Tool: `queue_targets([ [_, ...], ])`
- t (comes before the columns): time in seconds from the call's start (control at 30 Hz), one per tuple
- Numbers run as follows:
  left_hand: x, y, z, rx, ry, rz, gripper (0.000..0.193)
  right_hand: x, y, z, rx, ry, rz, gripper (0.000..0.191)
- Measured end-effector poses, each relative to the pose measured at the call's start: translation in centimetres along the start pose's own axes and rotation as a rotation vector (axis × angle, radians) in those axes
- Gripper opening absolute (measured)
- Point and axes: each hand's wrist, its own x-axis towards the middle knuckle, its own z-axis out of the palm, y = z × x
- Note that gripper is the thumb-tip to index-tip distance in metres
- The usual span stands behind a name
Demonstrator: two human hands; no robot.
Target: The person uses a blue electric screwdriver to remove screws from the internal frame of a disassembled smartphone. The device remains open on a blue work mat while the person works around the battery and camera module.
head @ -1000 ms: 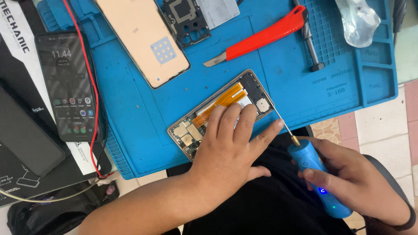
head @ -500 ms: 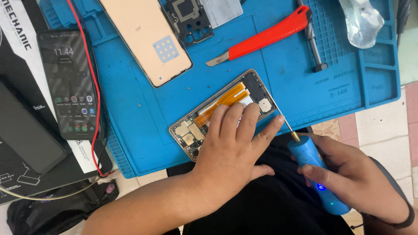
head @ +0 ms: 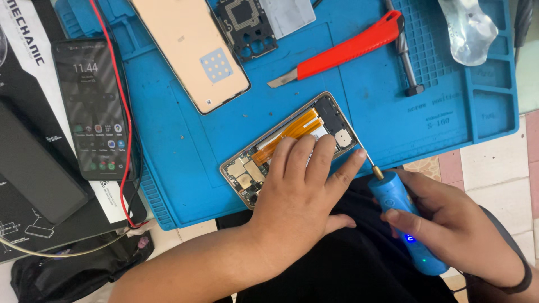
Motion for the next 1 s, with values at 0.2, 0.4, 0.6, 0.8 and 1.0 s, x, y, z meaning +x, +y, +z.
queue_targets([
  [0.2,0.1,0.0,-0.1,-0.023,0.007,-0.013,0.101,0.1,0.0,0.1,-0.062,0.016,0.010,0.053],
  [0.4,0.1,0.0,-0.4,-0.065,0.015,-0.018,0.101,0.3,-0.2,0.3,0.031,-0.016,-0.006,0.063],
  [0.6,0.2,0.0,-0.5,-0.058,0.017,-0.027,0.102,0.3,-0.4,0.7,0.208,-0.020,-0.122,0.064],
  [0.8,0.2,0.2,-0.4,-0.048,0.030,-0.027,0.102,0.2,-0.8,1.0,0.227,0.005,-0.166,0.060],
  [1.0,0.1,0.1,-0.5,-0.060,0.039,-0.026,0.102,-0.1,-1.2,1.2,0.249,0.045,-0.115,0.058],
])
